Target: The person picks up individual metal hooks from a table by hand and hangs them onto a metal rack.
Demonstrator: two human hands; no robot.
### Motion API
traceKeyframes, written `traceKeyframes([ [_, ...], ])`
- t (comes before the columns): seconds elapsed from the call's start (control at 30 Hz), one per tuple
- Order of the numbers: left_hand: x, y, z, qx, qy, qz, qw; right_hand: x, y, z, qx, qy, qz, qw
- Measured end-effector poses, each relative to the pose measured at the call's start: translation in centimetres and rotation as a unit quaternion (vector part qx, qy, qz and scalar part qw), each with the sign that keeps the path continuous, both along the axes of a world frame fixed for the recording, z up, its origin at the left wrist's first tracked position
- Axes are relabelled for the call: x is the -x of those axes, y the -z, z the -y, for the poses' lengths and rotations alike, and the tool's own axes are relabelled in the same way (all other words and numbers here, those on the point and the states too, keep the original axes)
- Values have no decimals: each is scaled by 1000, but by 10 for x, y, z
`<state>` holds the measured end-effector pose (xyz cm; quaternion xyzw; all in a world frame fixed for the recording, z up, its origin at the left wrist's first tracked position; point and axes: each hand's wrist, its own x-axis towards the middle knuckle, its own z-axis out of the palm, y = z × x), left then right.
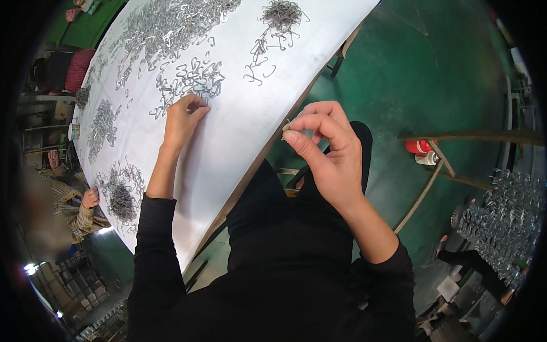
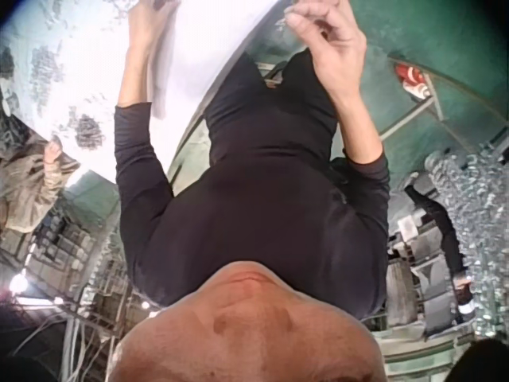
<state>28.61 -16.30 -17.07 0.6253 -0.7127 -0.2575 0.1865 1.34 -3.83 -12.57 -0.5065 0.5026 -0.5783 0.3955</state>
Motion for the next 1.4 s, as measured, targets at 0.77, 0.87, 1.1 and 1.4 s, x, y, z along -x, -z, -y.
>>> traceKeyframes([
  [0.77,101,-70,-52,-152,92,-325,929,6,5,11,-42,-73,-79,993],
  [0.87,106,-82,-55,-156,98,-309,933,5,3,12,-30,-70,-94,993],
  [1.1,109,-88,-65,-136,117,-320,930,9,10,12,-48,-87,-132,986],
  [1.4,94,-62,-79,-161,93,-291,938,20,36,102,-45,-147,-242,958],
])
